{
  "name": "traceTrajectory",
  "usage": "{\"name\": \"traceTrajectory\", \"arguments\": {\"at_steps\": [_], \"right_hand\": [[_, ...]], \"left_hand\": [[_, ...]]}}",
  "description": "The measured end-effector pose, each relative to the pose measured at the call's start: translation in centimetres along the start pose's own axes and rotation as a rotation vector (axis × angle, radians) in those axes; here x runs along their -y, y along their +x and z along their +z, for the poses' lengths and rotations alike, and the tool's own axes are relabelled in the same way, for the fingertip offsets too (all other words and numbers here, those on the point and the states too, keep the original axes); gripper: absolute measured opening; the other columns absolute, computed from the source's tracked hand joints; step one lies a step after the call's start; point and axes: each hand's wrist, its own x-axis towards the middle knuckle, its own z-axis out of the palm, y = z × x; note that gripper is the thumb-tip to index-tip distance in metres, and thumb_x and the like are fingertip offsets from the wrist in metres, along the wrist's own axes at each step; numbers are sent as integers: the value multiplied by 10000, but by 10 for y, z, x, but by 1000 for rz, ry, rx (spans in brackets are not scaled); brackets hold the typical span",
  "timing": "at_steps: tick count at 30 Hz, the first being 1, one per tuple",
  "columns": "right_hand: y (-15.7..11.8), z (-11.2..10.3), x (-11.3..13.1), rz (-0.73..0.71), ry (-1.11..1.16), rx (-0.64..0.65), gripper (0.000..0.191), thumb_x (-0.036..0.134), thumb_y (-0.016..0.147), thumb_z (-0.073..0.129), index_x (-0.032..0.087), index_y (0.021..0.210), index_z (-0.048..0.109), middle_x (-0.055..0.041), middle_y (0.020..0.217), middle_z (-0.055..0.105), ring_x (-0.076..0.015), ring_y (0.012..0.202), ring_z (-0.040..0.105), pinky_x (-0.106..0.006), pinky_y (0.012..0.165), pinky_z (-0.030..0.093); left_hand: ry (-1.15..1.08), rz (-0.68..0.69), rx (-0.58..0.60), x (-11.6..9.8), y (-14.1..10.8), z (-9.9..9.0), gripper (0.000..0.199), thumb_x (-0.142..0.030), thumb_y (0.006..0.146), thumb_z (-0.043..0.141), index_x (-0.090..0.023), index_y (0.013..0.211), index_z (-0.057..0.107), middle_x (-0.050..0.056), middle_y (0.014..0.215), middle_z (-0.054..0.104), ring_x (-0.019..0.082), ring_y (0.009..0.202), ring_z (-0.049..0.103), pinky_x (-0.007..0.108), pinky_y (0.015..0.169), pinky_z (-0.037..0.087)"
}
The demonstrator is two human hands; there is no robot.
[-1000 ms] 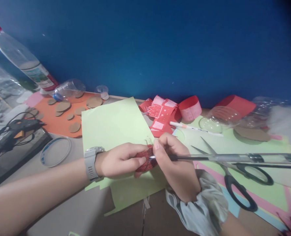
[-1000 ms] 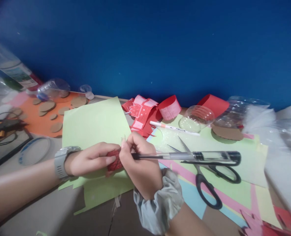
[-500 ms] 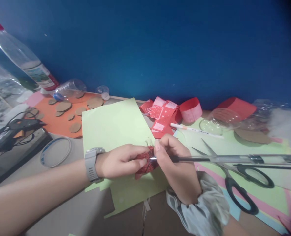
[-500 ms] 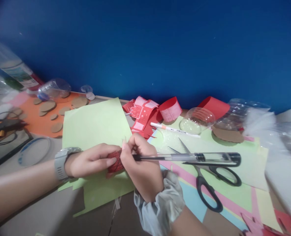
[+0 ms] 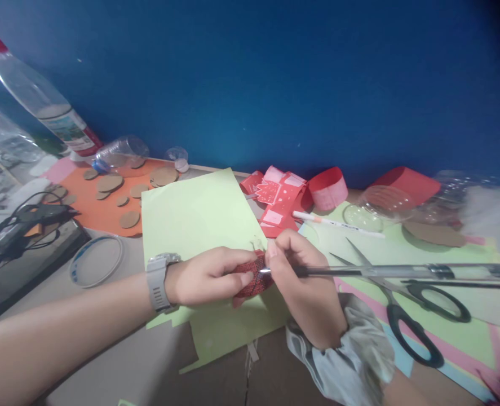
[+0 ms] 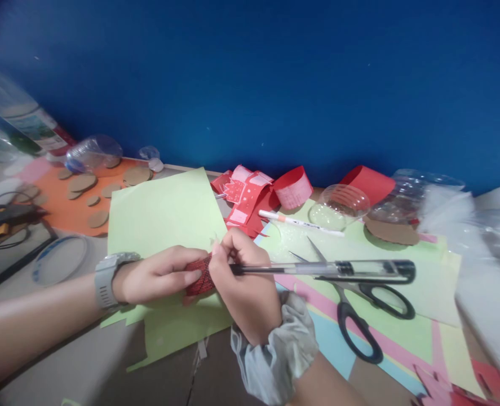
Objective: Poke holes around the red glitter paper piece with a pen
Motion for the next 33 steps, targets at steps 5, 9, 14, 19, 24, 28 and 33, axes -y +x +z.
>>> {"name": "traceTrajectory", "arguments": {"at_steps": [5, 9, 14, 19, 24, 28, 33], "right_hand": [[0, 0, 0, -11, -17, -20, 310, 277, 909, 467, 213, 633, 340, 67, 555, 293, -91, 509, 294, -230, 473, 275], [1, 1, 0, -12, -38, -26, 310, 266, 904, 464, 213, 631, 329, 65, 563, 292, -93, 515, 293, -232, 480, 278], [1, 1, 0, 20, -13, -16, 310, 300, 908, 460, 216, 637, 336, 61, 566, 315, -95, 515, 314, -235, 483, 293], [0, 0, -1, 6, -45, -20, 311, 291, 903, 471, 214, 632, 338, 60, 567, 307, -96, 518, 309, -236, 485, 287], [1, -1, -1, 25, -21, -5, 311, 291, 912, 454, 215, 636, 333, 57, 567, 312, -98, 517, 316, -238, 486, 290], [0, -1, 0, 4, -7, 2, 315, 275, 916, 450, 214, 632, 328, 57, 567, 302, -98, 518, 302, -238, 488, 288], [-1, 0, 1, 15, 0, -13, 310, 277, 912, 458, 215, 635, 331, 58, 561, 311, -99, 515, 303, -238, 482, 285]], "left_hand": [[-26, 2, -5, -2, 0, 0, 244, -293, 980, 361, -131, 830, 464, 39, 702, 533, 125, 607, 518, 233, 629, 449], [-23, 6, -1, -1, 0, 0, 239, -289, 982, 355, -133, 839, 465, 36, 692, 532, 131, 620, 525, 244, 654, 449], [-20, 9, 6, -1, 0, 0, 244, -299, 985, 347, -133, 849, 465, 36, 686, 533, 135, 620, 522, 253, 664, 449], [-25, -11, 3, 0, -1, 0, 269, -343, 985, 353, -140, 847, 465, 31, 695, 528, 136, 626, 524, 252, 667, 456], [-18, -10, 6, 0, -1, 0, 280, -355, 987, 349, -137, 864, 475, 30, 693, 532, 136, 621, 529, 255, 666, 456], [-25, 13, 0, 1, 0, -1, 261, -323, 987, 355, -136, 845, 469, 30, 680, 531, 132, 612, 521, 250, 652, 450], [-20, 9, 1, 1, -1, -1, 245, -302, 986, 349, -134, 856, 471, 34, 686, 533, 136, 619, 521, 256, 656, 453]]}}
